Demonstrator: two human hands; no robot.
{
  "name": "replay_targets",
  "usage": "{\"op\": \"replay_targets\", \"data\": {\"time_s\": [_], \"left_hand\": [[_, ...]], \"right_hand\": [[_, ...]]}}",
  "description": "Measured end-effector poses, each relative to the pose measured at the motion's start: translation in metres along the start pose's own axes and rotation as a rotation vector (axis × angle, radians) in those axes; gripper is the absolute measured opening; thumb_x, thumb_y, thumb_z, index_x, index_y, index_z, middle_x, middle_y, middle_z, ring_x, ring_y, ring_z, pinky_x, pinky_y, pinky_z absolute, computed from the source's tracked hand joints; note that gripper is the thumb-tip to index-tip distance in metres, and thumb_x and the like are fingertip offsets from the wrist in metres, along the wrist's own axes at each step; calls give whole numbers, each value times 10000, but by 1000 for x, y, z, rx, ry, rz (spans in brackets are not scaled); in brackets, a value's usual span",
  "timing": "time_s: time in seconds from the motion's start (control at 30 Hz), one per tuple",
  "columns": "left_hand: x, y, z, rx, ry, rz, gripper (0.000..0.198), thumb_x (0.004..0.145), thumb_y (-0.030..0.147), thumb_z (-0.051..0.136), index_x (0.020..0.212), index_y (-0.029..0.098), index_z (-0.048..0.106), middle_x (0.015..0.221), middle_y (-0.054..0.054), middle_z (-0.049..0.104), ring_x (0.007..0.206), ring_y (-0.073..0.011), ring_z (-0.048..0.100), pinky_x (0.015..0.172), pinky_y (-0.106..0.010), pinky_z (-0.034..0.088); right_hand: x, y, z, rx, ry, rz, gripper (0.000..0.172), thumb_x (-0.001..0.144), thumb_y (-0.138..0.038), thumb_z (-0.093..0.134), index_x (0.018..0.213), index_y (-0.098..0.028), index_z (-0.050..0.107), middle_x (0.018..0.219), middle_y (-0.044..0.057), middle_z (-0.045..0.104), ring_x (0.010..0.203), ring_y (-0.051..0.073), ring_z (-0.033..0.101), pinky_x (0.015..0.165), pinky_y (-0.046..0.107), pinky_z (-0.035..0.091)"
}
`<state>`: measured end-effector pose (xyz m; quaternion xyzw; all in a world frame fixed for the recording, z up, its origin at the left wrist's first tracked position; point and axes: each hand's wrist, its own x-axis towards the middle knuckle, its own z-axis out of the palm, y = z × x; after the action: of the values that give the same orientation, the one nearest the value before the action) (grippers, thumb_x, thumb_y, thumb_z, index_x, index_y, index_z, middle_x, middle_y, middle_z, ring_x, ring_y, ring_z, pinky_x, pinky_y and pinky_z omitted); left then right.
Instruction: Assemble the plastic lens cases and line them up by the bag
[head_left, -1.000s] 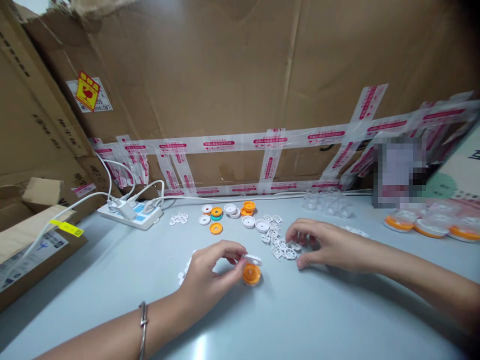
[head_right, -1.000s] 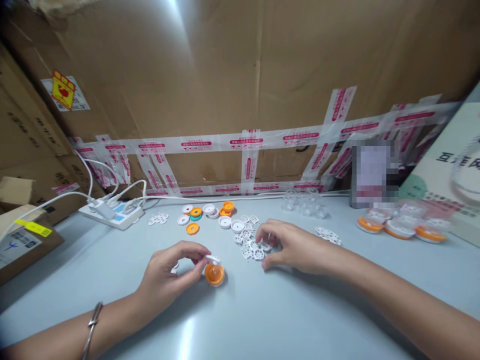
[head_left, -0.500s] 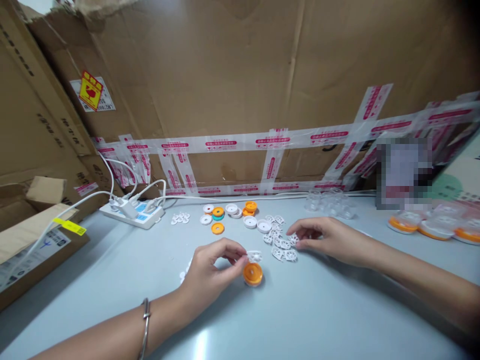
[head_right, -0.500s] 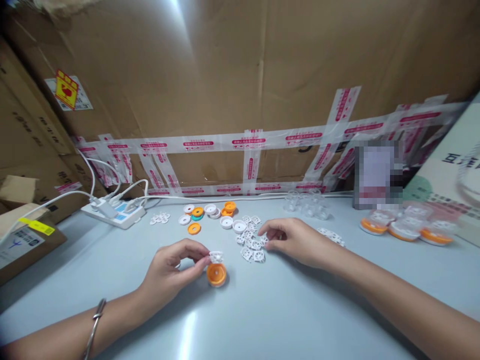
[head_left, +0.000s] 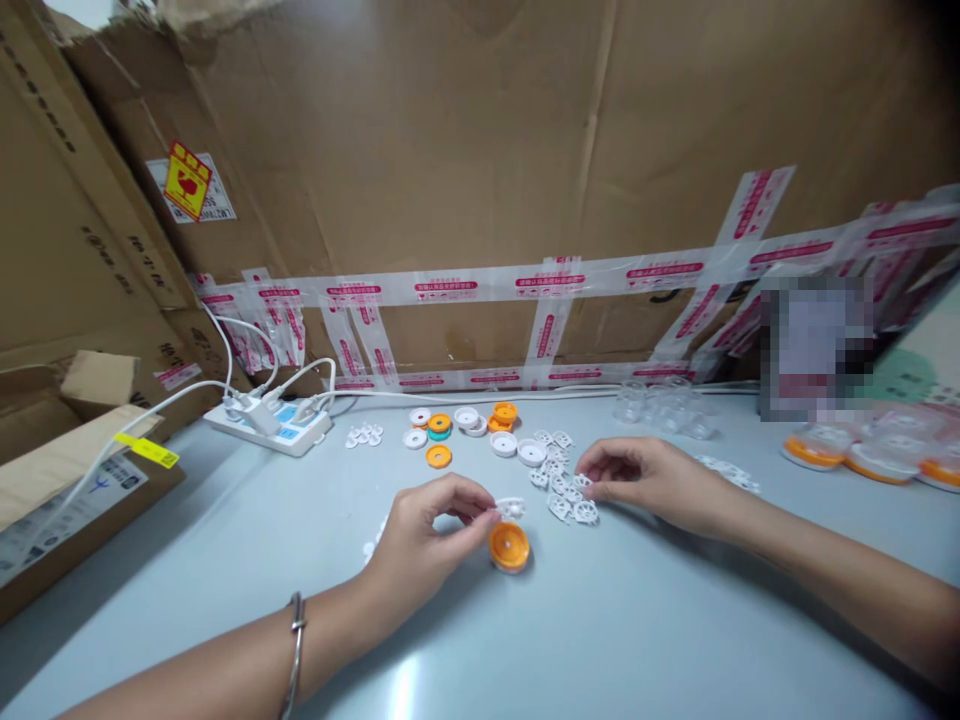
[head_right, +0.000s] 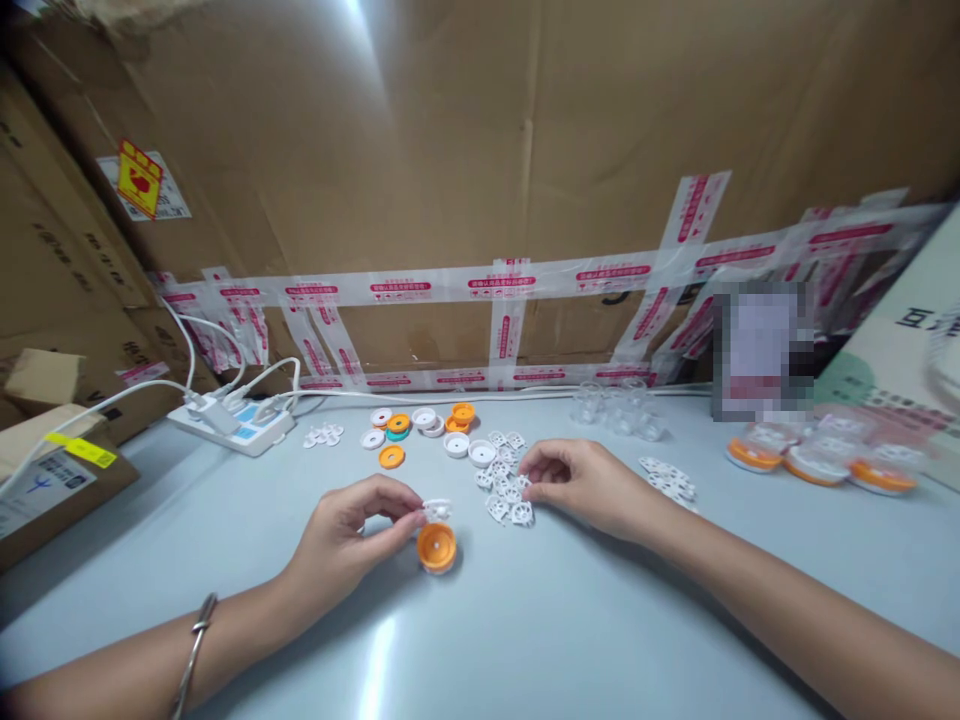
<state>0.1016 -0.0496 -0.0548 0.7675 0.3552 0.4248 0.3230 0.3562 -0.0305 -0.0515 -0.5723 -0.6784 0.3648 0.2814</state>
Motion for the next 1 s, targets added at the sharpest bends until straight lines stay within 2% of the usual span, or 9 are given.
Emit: {"op": "replay_targets", "data": {"time_s": [0.13, 0.23, 0.33, 0.43, 0.6, 0.77, 1.0], "left_hand": [[1, -1, 0, -13, -1, -39, 31, 759, 147, 617, 745, 145, 644, 685, -22, 687, 616, -122, 643, 609, -217, 543], [1, -1, 0, -22, -7, -64, 42, 762, 145, 614, 752, 144, 654, 694, -24, 692, 625, -122, 648, 611, -212, 541], [0, -2, 0, -34, -5, -88, 43, 763, 147, 614, 753, 143, 655, 701, -25, 693, 637, -123, 652, 619, -211, 540], [0, -2, 1, -38, -6, -102, 41, 761, 156, 618, 753, 141, 655, 704, -27, 692, 642, -127, 651, 626, -217, 539], [0, -3, 0, -49, -23, -131, 48, 762, 173, 622, 757, 140, 657, 705, -25, 689, 645, -122, 644, 630, -211, 530], [0, -2, 0, -62, -34, -177, 55, 761, 185, 627, 753, 142, 661, 716, -20, 689, 656, -115, 638, 646, -196, 518], [1, 0, 0, -129, -20, -246, 60, 737, 200, 652, 726, 145, 673, 711, -19, 694, 662, -124, 638, 641, -195, 508]], "right_hand": [[2, 2, 0, 19, 10, 29, 218, 650, -371, 660, 737, -171, 643, 612, -6, 594, 599, 147, 528, 575, 274, 397], [0, 1, -1, 171, 2, 60, 269, 648, -405, 690, 746, -169, 606, 609, -11, 581, 582, 136, 530, 564, 265, 391], [-5, -5, -1, 357, 2, 60, 360, 660, -416, 707, 914, -175, 619, 678, -19, 568, 616, 124, 545, 613, 265, 416], [-9, -11, 2, 415, -13, 74, 471, 682, -446, 688, 1069, -185, 628, 670, -24, 554, 634, 121, 529, 646, 270, 416], [-9, -10, 8, 430, -43, 134, 417, 652, -444, 703, 947, -149, 679, 652, -5, 599, 652, 131, 533, 667, 276, 410], [-8, -13, 9, 547, -62, 190, 372, 607, -379, 754, 884, -156, 645, 692, 1, 640, 667, 129, 587, 678, 262, 444], [-21, -31, 31, 610, 5, 139, 350, 563, -326, 780, 854, -186, 646, 748, 3, 651, 661, 132, 611, 632, 249, 470]]}}
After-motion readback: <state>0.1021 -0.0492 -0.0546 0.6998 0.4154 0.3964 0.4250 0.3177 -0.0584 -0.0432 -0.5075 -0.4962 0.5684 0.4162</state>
